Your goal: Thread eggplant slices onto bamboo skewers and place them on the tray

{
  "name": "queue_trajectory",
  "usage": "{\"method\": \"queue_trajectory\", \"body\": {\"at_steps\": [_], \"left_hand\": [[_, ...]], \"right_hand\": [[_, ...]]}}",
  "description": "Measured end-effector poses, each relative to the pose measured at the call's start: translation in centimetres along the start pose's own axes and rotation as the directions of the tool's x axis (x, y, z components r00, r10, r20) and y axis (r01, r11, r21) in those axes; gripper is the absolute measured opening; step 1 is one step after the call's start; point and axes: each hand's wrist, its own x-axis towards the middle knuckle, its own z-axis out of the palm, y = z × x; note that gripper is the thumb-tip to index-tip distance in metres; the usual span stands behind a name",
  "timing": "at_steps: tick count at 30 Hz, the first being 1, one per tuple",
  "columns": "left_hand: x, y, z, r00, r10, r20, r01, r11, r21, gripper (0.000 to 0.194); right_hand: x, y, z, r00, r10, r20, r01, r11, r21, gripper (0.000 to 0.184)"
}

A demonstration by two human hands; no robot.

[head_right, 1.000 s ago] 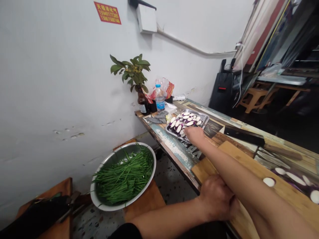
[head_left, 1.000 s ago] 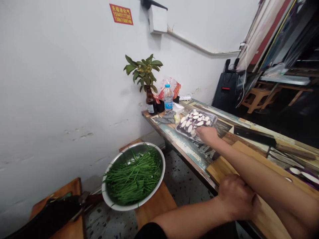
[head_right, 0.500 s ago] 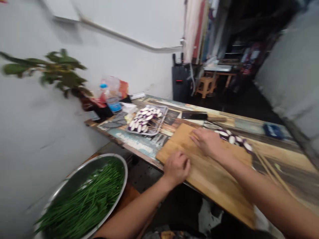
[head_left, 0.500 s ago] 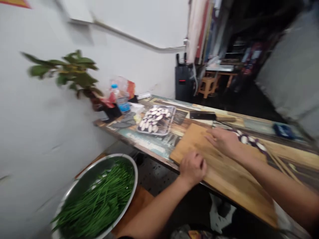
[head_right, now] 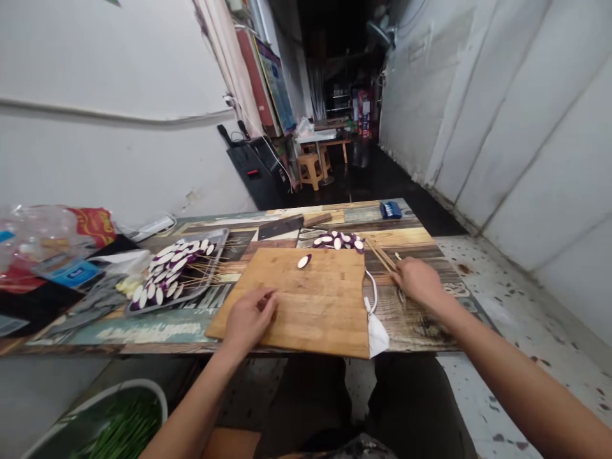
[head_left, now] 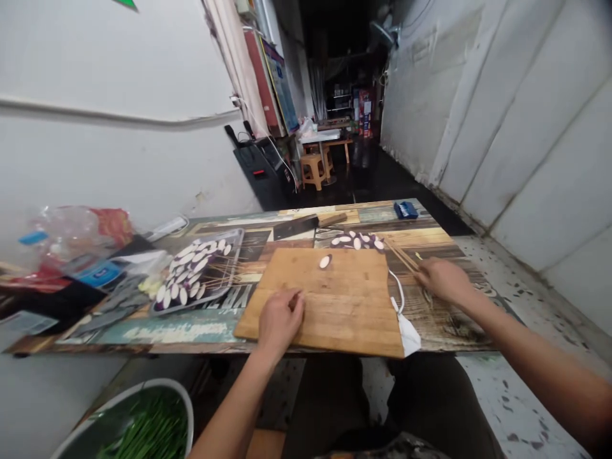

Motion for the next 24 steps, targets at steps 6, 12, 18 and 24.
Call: {"method": "queue_trajectory", "body": {"at_steps": [6, 12, 18, 24], "left_hand": [[7.1, 3.8, 2.1, 0.97, -0.103, 0.221, 0.055, 0.976, 0.212, 0.037], [10.8, 6.0, 4.5, 0.942, -0.202, 0.269, 0.102, 0.933, 0.346, 0.022], [11.1, 5.6, 5.4, 0.954, -0.179, 0.241, 0.15, 0.98, 0.135, 0.017], [11.9, 5.2, 7.3, 0.936, -0.205, 0.285, 0.344, 0.693, -0.633, 0.034]], "right_hand": [[0.3, -0.5, -0.1, 0.996, 0.084, -0.003, -0.084, 0.996, 0.031, 0.029], [0.7, -1.2, -0.6, 0.989, 0.147, 0.019, -0.147, 0.988, 0.042, 0.025], [1.4, -1.2, -1.0, 0.982, 0.178, 0.059, -0.182, 0.982, 0.059, 0.022], [1.8, -0.9, -1.7, 0.978, 0.194, 0.076, -0.198, 0.979, 0.055, 0.025]]}}
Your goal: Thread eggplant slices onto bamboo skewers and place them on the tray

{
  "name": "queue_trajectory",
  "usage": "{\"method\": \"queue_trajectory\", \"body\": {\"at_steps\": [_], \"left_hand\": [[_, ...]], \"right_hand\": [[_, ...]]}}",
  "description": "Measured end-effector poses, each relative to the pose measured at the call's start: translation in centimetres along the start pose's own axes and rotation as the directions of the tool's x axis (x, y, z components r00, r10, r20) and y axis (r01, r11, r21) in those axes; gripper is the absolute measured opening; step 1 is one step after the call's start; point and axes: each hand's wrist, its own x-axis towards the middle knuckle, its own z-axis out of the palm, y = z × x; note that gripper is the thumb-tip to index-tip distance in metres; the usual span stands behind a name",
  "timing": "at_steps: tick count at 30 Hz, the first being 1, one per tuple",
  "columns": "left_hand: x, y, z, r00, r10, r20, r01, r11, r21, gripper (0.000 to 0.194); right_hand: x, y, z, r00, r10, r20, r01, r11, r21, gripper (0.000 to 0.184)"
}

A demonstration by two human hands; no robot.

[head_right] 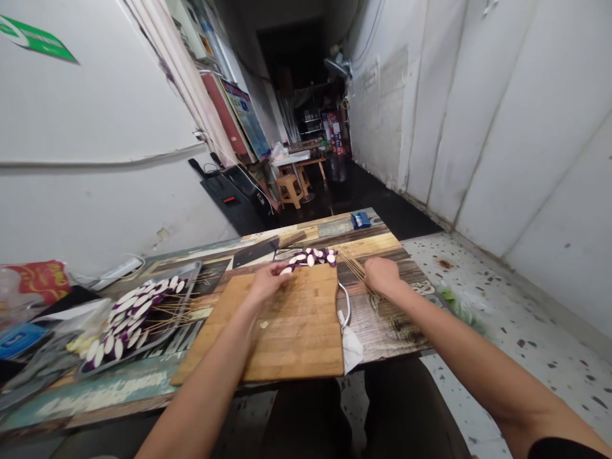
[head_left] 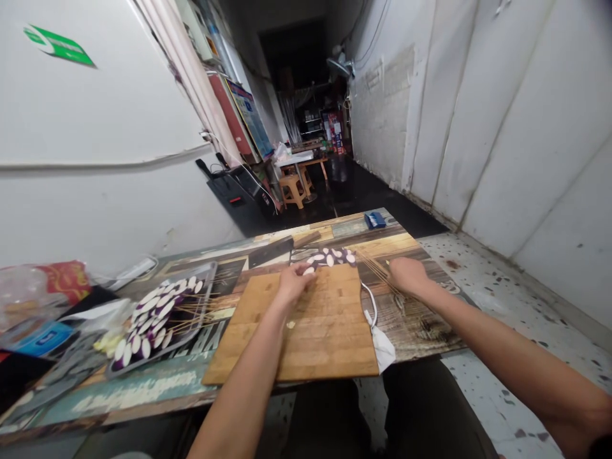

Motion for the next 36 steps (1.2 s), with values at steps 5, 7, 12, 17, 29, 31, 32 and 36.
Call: {"method": "queue_trajectory", "body": {"at_steps": [5, 7, 12, 17, 29, 31, 32, 36], "left_hand": [[0.5, -0.4, -0.2, 0.996, -0.081, -0.02, 0.06, 0.862, -0.504, 0.037], [0.5, -0.3, -0.7, 0.994, -0.101, -0.044, 0.056, 0.804, -0.591, 0.034], [0.5, -0.5, -1.4, 0.985, -0.165, 0.044, 0.147, 0.689, -0.71, 0.022], [0.8, -0.8, -1.3, 0.967, -0.211, 0.146, 0.246, 0.604, -0.758, 0.024], [1.8, -1.3, -1.5, 0.959, -0.283, 0.004, 0.156, 0.517, -0.841, 0.006], [1.9, -1.3, -1.7, 0.963, -0.269, -0.025, 0.118, 0.502, -0.857, 0.003], [1.9, -1.2, -1.8, 0.963, -0.264, -0.046, 0.094, 0.492, -0.866, 0.003], [2.2, -1.3, -2.1, 0.953, -0.274, -0.126, 0.019, 0.47, -0.882, 0.004]], "right_hand": [[-0.4, 0.0, -0.1, 0.999, -0.037, -0.004, 0.037, 0.999, -0.02, 0.029], [-0.5, -0.2, 0.1, 0.998, -0.06, -0.006, 0.06, 0.998, -0.036, 0.031], [-0.2, -1.0, 0.7, 0.997, -0.074, -0.009, 0.073, 0.992, -0.098, 0.03], [0.4, -1.3, 0.1, 1.0, -0.013, 0.016, 0.014, 0.997, -0.072, 0.026], [-1.3, -11.0, -0.1, 0.924, -0.299, -0.239, 0.369, 0.523, 0.768, 0.03], [-1.5, -12.7, 0.8, 0.919, -0.362, -0.155, 0.299, 0.388, 0.872, 0.043], [-1.6, -13.1, 1.1, 0.914, -0.391, -0.108, 0.252, 0.338, 0.907, 0.046], [-1.8, -13.1, 1.8, 0.888, -0.459, 0.006, 0.126, 0.255, 0.959, 0.049]]}}
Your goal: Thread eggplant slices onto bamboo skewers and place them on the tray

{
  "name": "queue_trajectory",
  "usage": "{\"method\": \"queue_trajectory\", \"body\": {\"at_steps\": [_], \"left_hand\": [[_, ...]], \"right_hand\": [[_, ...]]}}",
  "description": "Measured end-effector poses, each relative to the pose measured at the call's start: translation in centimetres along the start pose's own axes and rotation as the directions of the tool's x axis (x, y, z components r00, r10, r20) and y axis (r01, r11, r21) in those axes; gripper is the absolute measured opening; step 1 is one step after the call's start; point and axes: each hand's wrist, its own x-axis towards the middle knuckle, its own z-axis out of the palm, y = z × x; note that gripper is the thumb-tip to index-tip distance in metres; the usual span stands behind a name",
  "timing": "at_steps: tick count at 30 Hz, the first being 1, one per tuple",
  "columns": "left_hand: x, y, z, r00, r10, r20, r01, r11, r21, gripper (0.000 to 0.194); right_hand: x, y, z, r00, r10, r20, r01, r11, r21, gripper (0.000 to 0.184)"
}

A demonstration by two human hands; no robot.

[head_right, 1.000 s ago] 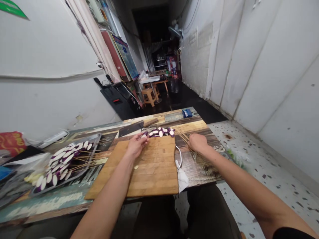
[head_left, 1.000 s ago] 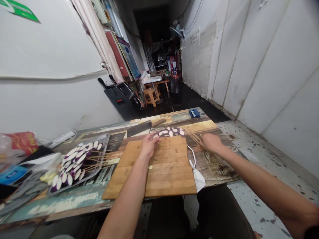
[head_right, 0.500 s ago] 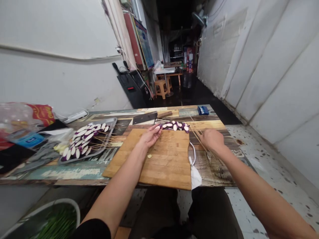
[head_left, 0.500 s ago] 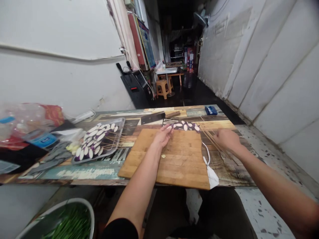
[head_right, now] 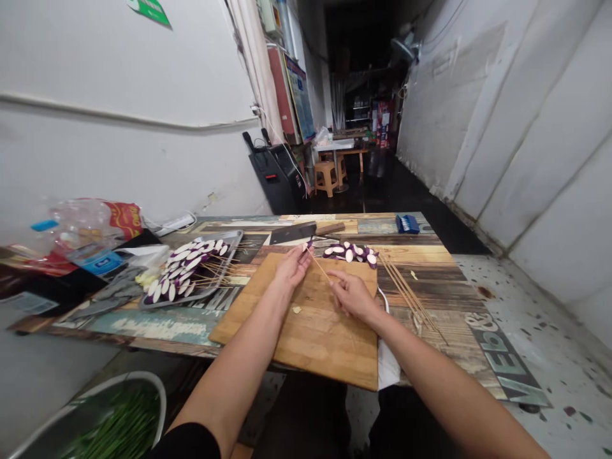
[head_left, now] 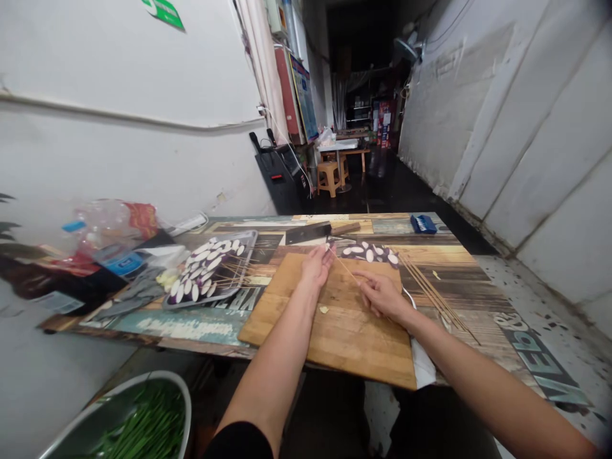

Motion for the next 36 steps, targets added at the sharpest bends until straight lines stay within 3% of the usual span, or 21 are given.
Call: {"method": "queue_trajectory", "body": {"at_steps": [8, 15, 21, 36], "left_hand": [[0.2, 0.2, -0.1, 0.998, 0.062, -0.014, -0.062, 0.998, 0.012, 0.006], [-0.8, -0.6, 0.4, 0.993, -0.06, 0.105, 0.047, 0.991, 0.125, 0.005], [-0.3, -0.4, 0.2, 0.994, -0.105, -0.013, 0.106, 0.992, 0.067, 0.007], [-0.5, -0.5, 0.3, 0.992, -0.128, 0.016, 0.126, 0.987, 0.095, 0.008]], "right_hand": [[-0.1, 0.9, -0.2, 0.99, -0.099, -0.102, 0.088, 0.989, -0.115, 0.034], [0.2, 0.4, -0.1, 0.986, -0.135, -0.1, 0.13, 0.99, -0.054, 0.044], [-0.3, 0.4, 0.0, 0.965, -0.23, -0.126, 0.215, 0.969, -0.125, 0.037], [0.2, 1.1, 0.1, 0.947, -0.25, -0.203, 0.202, 0.952, -0.231, 0.035]]}}
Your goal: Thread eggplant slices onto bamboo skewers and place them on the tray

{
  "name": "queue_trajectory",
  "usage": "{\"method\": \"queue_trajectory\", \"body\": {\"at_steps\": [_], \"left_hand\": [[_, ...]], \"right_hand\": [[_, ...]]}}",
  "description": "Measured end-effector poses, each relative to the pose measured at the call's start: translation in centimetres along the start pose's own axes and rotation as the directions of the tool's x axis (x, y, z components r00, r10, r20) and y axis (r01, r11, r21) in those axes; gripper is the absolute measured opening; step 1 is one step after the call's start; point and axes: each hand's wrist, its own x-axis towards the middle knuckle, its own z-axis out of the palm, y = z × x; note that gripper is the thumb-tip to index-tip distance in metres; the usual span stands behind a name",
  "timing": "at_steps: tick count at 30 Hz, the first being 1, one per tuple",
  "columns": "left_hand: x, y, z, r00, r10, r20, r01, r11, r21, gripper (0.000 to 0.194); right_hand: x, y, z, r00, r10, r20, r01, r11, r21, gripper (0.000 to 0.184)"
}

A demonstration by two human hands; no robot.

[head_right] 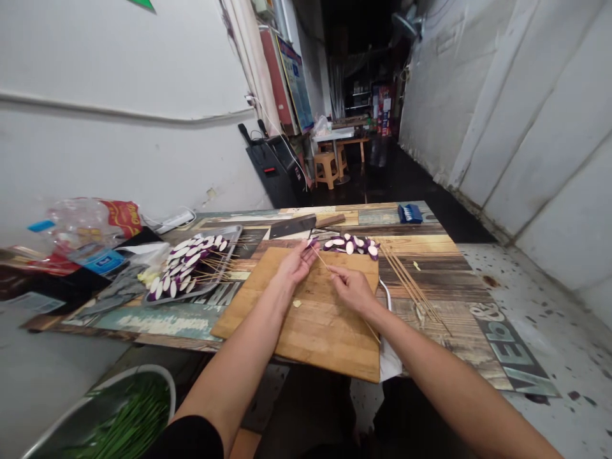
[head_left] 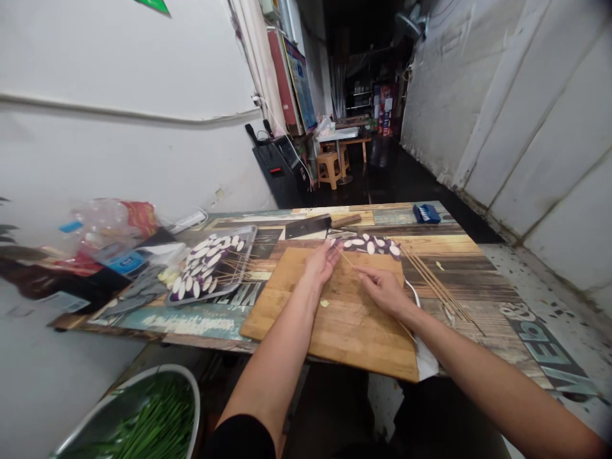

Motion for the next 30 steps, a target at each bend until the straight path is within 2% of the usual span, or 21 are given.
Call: {"method": "queue_trajectory", "body": {"at_steps": [10, 19, 30], "left_hand": [[-0.24, 0.02, 0.13, 0.999, 0.04, 0.012, -0.04, 0.999, 0.0, 0.006], [-0.17, -0.14, 0.11, 0.999, 0.05, 0.013, -0.05, 0.999, 0.0, 0.006], [-0.21, 0.06, 0.15, 0.998, 0.052, 0.019, -0.051, 0.999, -0.015, 0.005]], "right_hand": [[-0.07, -0.05, -0.06, 0.999, 0.048, 0.003, -0.048, 0.997, -0.059, 0.039], [-0.15, -0.33, -0.17, 1.0, 0.025, 0.003, -0.025, 0.999, -0.03, 0.037], [-0.24, -0.4, -0.29, 0.999, 0.035, -0.008, -0.036, 0.997, -0.074, 0.035]]}}
